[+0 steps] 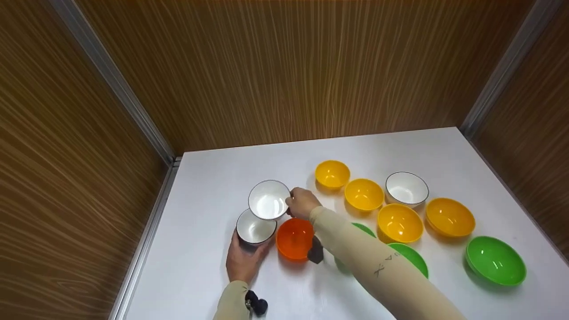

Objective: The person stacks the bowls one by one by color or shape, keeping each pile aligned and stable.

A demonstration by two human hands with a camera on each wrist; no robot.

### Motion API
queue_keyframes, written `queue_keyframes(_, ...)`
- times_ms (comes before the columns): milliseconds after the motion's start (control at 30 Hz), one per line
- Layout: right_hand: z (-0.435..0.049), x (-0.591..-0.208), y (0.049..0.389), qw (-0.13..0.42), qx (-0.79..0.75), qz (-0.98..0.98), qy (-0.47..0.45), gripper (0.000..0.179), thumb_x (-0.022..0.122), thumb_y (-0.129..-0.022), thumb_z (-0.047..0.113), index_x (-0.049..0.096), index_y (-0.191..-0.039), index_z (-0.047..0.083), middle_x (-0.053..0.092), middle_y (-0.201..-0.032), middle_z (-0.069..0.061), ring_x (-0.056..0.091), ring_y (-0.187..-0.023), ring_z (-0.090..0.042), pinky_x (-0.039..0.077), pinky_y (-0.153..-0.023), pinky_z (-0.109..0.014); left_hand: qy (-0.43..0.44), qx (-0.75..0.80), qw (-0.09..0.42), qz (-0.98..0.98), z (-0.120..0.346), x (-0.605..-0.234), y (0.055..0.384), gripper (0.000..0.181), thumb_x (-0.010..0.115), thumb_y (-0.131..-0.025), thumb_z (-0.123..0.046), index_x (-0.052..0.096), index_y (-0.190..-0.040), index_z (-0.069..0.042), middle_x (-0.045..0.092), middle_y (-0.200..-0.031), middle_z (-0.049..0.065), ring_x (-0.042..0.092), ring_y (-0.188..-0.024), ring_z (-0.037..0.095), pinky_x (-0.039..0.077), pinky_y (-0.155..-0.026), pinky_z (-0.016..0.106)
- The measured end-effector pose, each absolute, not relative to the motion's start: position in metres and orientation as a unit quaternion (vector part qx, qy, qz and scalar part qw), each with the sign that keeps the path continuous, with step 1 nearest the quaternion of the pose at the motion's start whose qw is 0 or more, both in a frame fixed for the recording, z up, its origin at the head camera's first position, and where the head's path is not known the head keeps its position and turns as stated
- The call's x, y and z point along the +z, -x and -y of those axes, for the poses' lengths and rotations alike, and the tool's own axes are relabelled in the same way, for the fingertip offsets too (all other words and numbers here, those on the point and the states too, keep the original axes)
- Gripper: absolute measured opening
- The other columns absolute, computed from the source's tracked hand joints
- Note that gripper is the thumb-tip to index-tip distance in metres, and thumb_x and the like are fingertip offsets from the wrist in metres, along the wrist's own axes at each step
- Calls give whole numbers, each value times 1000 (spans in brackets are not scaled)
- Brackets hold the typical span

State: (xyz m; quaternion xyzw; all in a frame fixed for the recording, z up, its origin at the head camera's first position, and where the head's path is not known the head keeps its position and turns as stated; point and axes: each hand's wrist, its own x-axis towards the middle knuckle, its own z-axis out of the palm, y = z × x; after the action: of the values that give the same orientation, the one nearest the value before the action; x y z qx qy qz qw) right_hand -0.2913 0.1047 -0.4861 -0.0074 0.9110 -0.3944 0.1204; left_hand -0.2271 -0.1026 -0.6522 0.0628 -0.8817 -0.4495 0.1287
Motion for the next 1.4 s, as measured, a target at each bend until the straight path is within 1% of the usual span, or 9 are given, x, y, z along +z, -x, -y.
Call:
queue_keyframes(67,-100,-486,289,118,-390,-913,5,24,48,-95,16,60,-106,-2,65,-75,-3,60,-69,-16,51,-68,-28,-57,-459,120,878,102,-651,228,110,83,-64,-56,29,-150,-13,42,-148,10,39,-135,25,31,-113,41)
queue_keyframes(167,-94,-485,285,116,-381,-917,4,27,49,-95,17,59,-111,-2,65,-79,-4,60,-73,-18,52,-72,-31,-39,-481,114,869,103,-646,229,115,85,-63,-54,25,-151,-8,37,-150,14,34,-137,27,27,-114,42)
queue_keyframes(267,-89,-483,283,117,-372,-921,8,27,49,-96,18,59,-112,-1,65,-80,-4,59,-76,-19,52,-74,-32,-26,-502,123,856,105,-637,228,115,87,-66,-44,20,-150,-2,32,-151,20,32,-137,33,27,-114,46)
queue_keyframes(367,-85,-482,280,115,-360,-926,19,24,49,-95,19,58,-109,1,64,-80,-4,59,-77,-20,51,-74,-33,-16,-502,147,852,108,-621,228,113,88,-66,-34,20,-150,0,31,-150,22,31,-136,35,30,-112,48)
queue_keyframes(567,-76,-483,277,114,-333,-935,32,27,50,-95,18,59,-114,1,65,-95,-10,60,-90,-25,51,-83,-38,57,-434,184,880,118,-572,245,124,91,-56,-47,22,-151,-7,33,-149,14,34,-135,30,33,-110,48)
queue_keyframes(700,-72,-486,275,122,-326,-937,35,32,51,-95,20,58,-120,2,65,-108,-13,60,-98,-27,51,-89,-41,119,-377,150,906,123,-548,257,127,91,-53,-50,22,-152,-12,32,-149,12,35,-134,29,36,-108,49)
queue_keyframes(967,-71,-492,273,118,-325,-937,46,30,51,-95,18,59,-117,0,66,-104,-12,61,-95,-26,51,-86,-40,219,-298,75,926,118,-533,268,117,92,-52,-48,33,-149,-20,31,-150,12,31,-136,29,39,-106,49)
queue_keyframes(1167,-69,-497,276,115,-319,-939,53,28,51,-94,17,61,-113,0,66,-99,-12,61,-92,-26,51,-85,-40,219,-283,70,931,115,-535,271,111,92,-53,-44,37,-147,-21,33,-150,11,32,-136,29,42,-103,49)
queue_keyframes(1400,-66,-502,277,120,-298,-945,61,33,53,-95,18,63,-121,2,67,-112,-12,60,-103,-28,48,-95,-42,202,-288,82,932,118,-547,268,106,91,-54,-45,42,-143,-16,39,-143,12,35,-132,29,44,-101,48)
